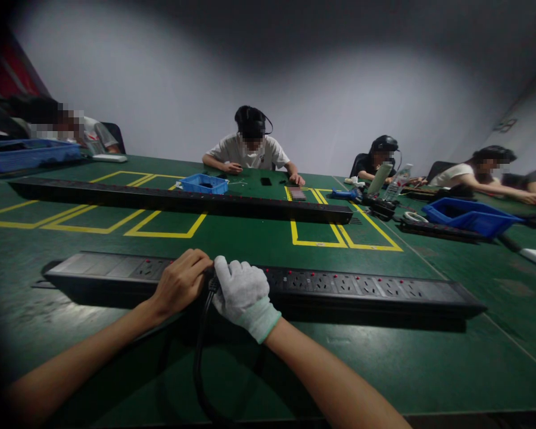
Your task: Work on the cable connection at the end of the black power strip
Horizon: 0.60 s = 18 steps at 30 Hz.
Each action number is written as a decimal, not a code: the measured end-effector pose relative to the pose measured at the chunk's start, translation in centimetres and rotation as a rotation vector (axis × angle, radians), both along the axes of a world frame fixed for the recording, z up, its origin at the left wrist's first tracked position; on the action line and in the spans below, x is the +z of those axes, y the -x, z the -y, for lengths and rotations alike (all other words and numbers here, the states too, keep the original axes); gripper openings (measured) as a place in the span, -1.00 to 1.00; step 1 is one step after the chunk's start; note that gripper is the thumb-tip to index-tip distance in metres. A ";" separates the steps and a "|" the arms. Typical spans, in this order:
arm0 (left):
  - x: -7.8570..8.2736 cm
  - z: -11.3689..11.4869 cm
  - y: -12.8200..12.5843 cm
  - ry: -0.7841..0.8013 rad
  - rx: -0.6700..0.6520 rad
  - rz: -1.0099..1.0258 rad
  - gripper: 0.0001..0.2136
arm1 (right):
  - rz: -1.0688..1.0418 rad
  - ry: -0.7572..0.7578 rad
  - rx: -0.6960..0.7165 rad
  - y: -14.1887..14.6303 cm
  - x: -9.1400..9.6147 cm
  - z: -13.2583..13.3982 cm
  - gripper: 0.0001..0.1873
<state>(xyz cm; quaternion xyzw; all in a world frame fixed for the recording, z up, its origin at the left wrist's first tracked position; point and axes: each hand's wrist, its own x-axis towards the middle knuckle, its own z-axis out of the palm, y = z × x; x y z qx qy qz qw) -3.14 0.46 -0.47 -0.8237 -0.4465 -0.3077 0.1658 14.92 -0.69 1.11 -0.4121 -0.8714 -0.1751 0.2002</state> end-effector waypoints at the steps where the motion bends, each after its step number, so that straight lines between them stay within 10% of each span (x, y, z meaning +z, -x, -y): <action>1: 0.0 0.0 0.0 0.000 0.001 0.002 -0.81 | 0.000 -0.002 0.001 0.0 0.0 0.0 -0.46; 18: 0.1 0.0 0.0 0.006 0.001 -0.007 -0.81 | -0.009 0.005 0.002 0.0 -0.1 -0.1 -0.46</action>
